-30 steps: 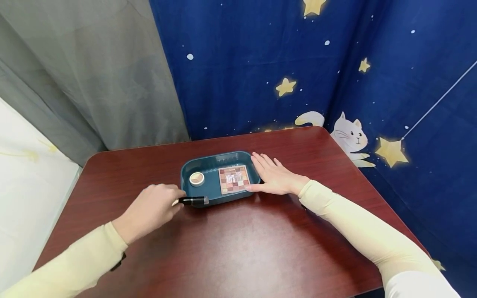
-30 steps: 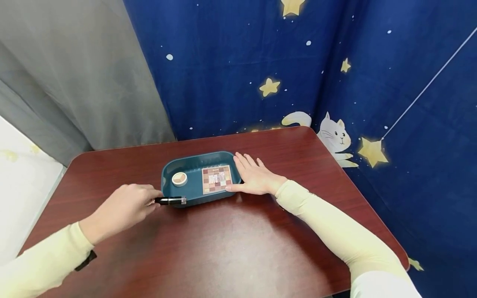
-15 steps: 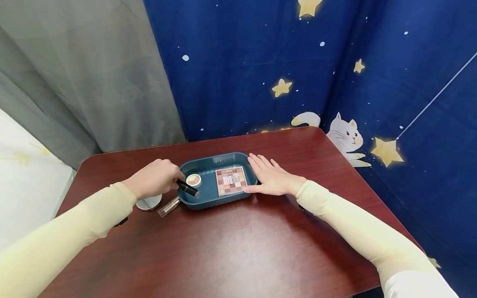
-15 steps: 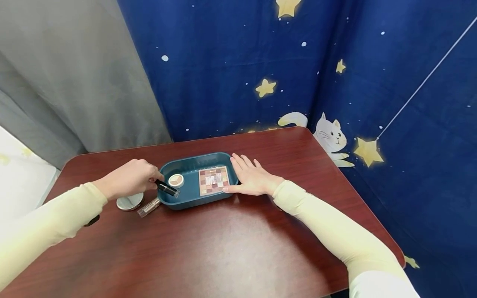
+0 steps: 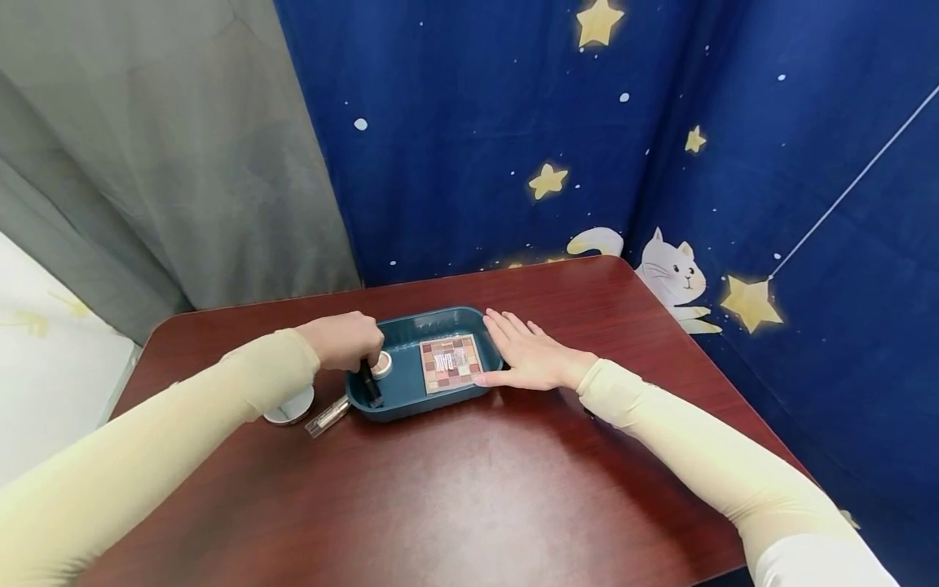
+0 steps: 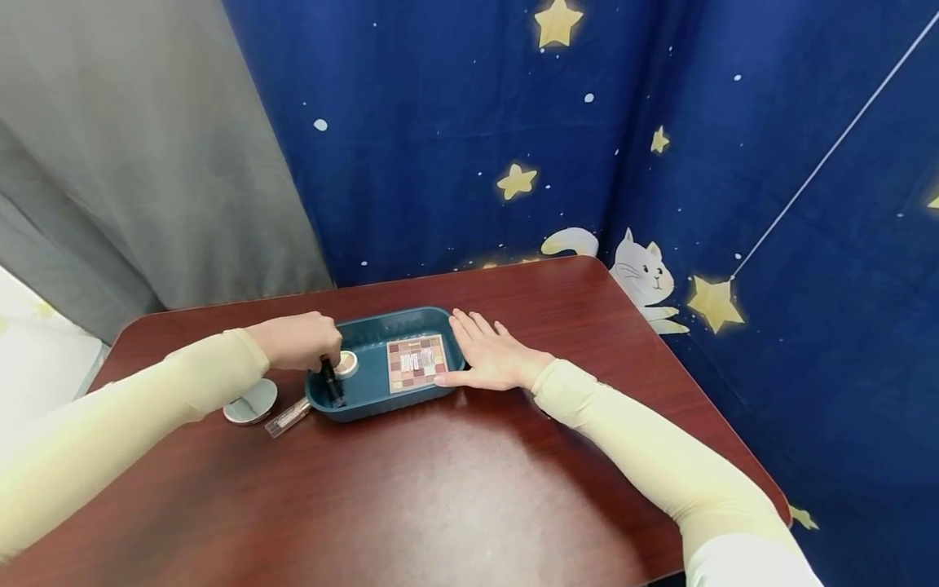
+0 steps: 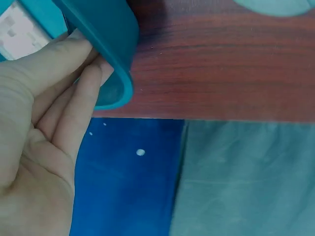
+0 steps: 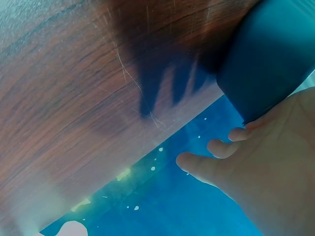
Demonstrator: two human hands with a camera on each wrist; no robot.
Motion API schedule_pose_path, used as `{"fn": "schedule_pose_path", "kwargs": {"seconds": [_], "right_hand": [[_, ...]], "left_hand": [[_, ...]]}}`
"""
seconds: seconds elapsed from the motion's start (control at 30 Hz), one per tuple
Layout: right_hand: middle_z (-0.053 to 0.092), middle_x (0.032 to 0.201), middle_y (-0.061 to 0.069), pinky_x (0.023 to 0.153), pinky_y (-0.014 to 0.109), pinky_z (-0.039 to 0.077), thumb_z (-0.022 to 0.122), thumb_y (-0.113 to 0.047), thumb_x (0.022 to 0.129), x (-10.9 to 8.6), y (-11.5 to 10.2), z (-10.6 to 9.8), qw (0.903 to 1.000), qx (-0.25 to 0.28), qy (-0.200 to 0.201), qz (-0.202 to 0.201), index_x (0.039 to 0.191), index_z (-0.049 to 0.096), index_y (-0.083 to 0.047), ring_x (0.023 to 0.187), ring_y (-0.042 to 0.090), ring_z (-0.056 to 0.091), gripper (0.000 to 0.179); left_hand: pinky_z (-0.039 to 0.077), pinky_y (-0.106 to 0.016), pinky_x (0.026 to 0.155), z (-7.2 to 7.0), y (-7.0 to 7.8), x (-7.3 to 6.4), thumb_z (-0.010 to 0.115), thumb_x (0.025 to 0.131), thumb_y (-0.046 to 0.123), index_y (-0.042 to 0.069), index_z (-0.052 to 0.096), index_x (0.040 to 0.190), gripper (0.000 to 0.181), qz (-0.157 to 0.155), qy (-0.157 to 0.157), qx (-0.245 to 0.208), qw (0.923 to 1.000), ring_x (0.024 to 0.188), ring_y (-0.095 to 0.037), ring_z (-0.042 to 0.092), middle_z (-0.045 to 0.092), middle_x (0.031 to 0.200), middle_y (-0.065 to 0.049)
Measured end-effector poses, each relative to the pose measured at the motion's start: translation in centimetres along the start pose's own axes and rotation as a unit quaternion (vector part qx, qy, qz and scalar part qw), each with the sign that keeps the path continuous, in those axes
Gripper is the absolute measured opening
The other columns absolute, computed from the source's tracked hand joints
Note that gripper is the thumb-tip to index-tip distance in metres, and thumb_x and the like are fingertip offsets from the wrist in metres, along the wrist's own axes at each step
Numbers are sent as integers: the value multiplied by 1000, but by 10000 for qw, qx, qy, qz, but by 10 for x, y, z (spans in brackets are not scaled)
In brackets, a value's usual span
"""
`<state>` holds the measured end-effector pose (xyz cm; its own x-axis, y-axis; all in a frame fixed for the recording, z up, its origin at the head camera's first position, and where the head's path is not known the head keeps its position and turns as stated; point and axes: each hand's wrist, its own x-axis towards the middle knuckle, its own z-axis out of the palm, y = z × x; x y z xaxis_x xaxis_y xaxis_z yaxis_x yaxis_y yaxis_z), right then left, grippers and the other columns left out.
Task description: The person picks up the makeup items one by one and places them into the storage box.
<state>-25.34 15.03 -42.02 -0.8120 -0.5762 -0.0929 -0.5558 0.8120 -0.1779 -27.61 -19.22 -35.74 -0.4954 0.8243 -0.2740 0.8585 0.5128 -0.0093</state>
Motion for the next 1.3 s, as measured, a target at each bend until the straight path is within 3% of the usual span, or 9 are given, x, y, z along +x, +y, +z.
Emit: {"fn": "schedule_pose_path", "kwargs": {"seconds": [0.2, 0.37, 0.47, 0.53, 0.6, 0.7, 0.83, 1.07, 1.3], "right_hand": [[0, 169, 1, 118, 58, 15, 46, -83, 85, -2, 1, 3, 9999, 102, 30, 114, 163, 4, -15, 154, 27, 3, 112], [-1, 169, 1, 118, 58, 14, 46, -83, 86, -3, 1, 3, 9999, 112, -21, 90, 163, 2, -15, 154, 28, 3, 112], [-1, 169, 2, 118, 58, 15, 47, -81, 86, -3, 1, 2, 9999, 137, -2, 88, 163, 2, -15, 154, 28, 3, 111], [0, 169, 2, 118, 59, 15, 47, -82, 86, -3, 1, 3, 9998, 191, 3, 94, 163, 3, -14, 154, 28, 3, 112], [0, 169, 1, 119, 57, 14, 47, -82, 85, -3, 1, 4, 9996, 266, 8, 125, 163, 4, -14, 154, 26, 1, 113], [-1, 169, 0, 119, 56, 14, 47, -83, 84, -3, 2, 6, 9994, 313, 4, 151, 163, 3, -15, 154, 25, 1, 113], [-2, 169, -2, 119, 55, 13, 46, -84, 84, -2, 1, 7, 9994, 264, 0, 204, 164, 2, -16, 154, 23, 0, 114], [-2, 169, 1, 118, 58, 15, 46, -84, 85, 2, -3, 1, 9998, 145, -22, 109, 163, 2, -15, 154, 27, 1, 113], [-3, 169, -1, 119, 56, 14, 46, -83, 85, 3, -1, 4, 9998, 91, -29, 166, 163, 1, -16, 154, 25, -1, 112]], "left_hand": [[40, -25, 52, 3, 15, 26, 72, 90, 2, 19, 71, 62, 32, 225, -844, 1172, 9893, 51, -10, 41, 49, 53, 8], [32, -24, 49, 8, 20, 29, 70, 91, 4, 17, 72, 62, 31, 466, -932, 1643, 9809, 49, -9, 36, 42, 50, 8], [43, -24, 54, 13, 25, 29, 71, 92, 6, 17, 78, 78, 19, 819, -876, 2286, 9661, 55, -9, 49, 60, 62, 5], [51, -25, 61, 17, 29, 29, 70, 93, 9, 18, 80, 89, 15, 1088, -827, 2814, 9498, 63, -11, 60, 70, 75, 3], [54, -26, 66, 23, 32, 29, 69, 94, 11, 20, 80, 92, 15, 1357, -736, 3262, 9326, 70, -12, 66, 73, 82, 2], [55, -28, 67, 29, 34, 30, 68, 95, 14, 23, 81, 91, 16, 1440, -703, 3546, 9212, 71, -13, 67, 74, 82, 3], [56, -29, 68, 32, 34, 29, 71, 95, 17, 23, 80, 91, 12, 1390, -622, 3652, 9184, 70, -13, 67, 73, 81, 3], [55, -28, 67, 35, 30, 14, 71, 92, 11, 24, 80, 87, 16, 1272, -212, 3646, 9222, 71, -13, 66, 73, 81, 3], [55, -29, 67, 31, 29, 6, 78, 87, 12, 23, 80, 89, 12, 1048, 88, 3385, 9351, 72, -14, 66, 73, 84, 2]]}}
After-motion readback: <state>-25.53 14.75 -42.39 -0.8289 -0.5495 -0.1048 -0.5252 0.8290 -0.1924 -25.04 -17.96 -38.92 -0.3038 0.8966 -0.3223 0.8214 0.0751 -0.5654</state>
